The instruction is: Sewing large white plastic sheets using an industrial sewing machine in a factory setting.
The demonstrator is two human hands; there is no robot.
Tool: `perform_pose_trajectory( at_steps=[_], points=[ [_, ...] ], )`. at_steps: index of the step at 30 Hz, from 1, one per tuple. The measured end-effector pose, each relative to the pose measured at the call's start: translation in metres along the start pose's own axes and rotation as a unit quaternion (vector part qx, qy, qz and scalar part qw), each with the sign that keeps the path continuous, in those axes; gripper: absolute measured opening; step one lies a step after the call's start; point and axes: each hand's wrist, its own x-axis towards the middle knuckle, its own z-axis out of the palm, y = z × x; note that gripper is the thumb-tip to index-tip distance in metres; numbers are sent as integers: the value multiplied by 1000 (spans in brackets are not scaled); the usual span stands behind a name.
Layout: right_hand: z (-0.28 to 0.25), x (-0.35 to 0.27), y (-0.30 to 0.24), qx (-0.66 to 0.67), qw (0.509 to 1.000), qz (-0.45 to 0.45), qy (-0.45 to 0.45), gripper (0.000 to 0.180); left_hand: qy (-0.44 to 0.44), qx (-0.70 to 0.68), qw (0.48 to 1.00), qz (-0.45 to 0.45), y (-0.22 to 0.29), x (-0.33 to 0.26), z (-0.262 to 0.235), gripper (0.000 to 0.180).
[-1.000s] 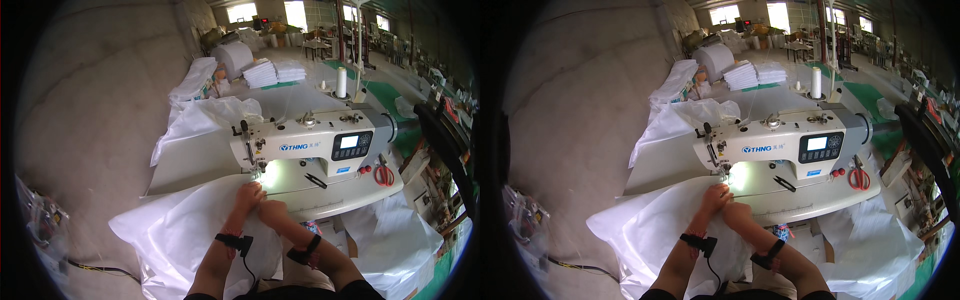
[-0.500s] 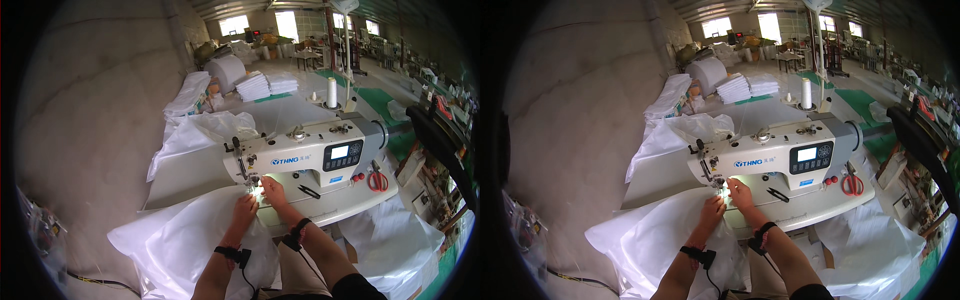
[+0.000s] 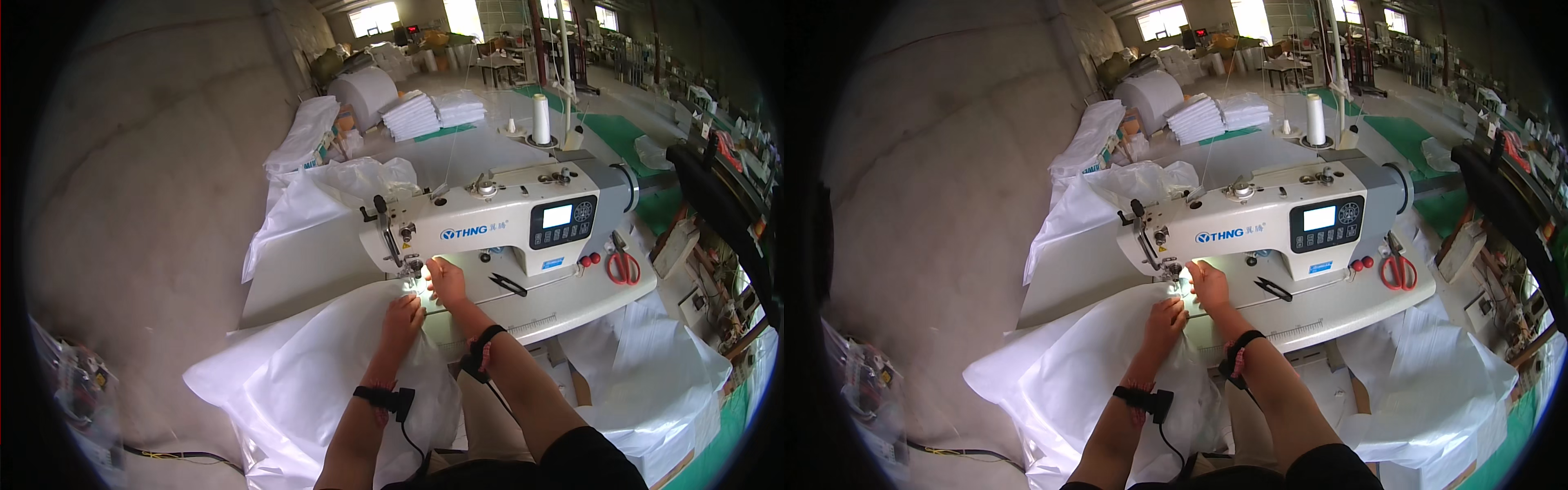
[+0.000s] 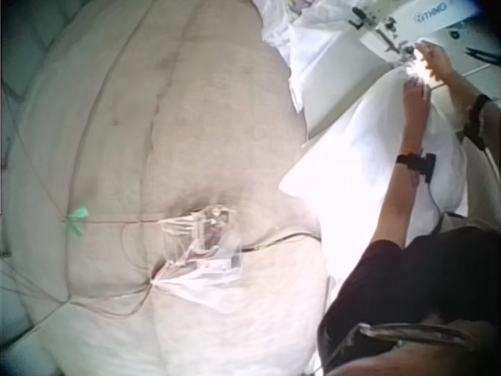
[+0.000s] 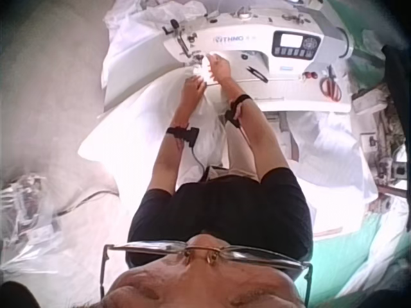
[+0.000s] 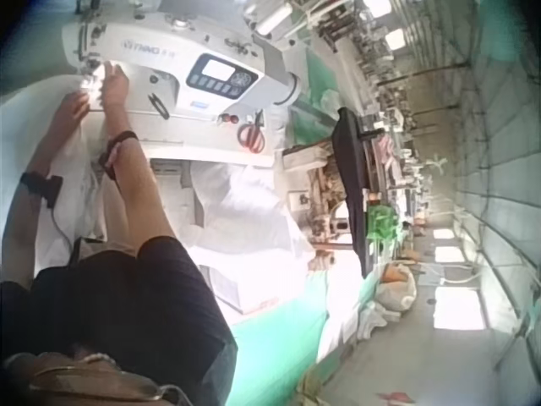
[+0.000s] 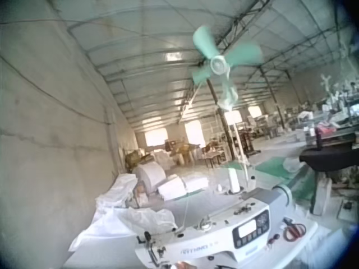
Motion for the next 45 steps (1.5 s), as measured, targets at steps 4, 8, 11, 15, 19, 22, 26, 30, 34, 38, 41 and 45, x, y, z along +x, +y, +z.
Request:
perform_pose_trajectory(
  at_steps=[4,8,11,15,19,22,26,30,34,38,41,45],
  points=[
    [-1,4,3,7,1000,-12,9,27,-28,13,999,-8,7,-8,-5,23],
    [-5,0,8,-5,998,-62,-4,22,-35,2,999,-10,10,-13,-9,27],
    [-8,-15,12,-221,944,-245,-12,19,-31,2,999,-13,5,-12,-9,29],
    [-7,-39,13,-478,791,-375,-63,17,-26,6,999,-29,-7,-7,-7,32],
    [-4,-43,8,-492,792,-359,-30,13,-6,10,1000,-18,-21,3,-2,28],
    [-4,-42,8,-491,796,-352,-36,17,3,58,998,20,-35,11,0,25],
    [-5,-48,12,-492,793,-357,-30,22,-1,45,998,44,-50,17,-2,22],
    [-6,-76,7,-426,832,-355,-28,24,-18,24,999,41,-48,23,-5,20],
    [-23,-138,0,-223,949,-220,-36,28,-6,158,985,67,-30,0,-31,21],
    [-69,-200,29,-149,981,-31,-121,27,49,235,965,-103,-18,-87,-95,24],
    [-79,-210,83,-437,846,57,-299,36,83,275,929,-235,-32,-133,-132,18],
    [-32,-233,148,-347,854,34,-387,38,62,259,936,-229,-72,-124,-145,20]
  ],
)
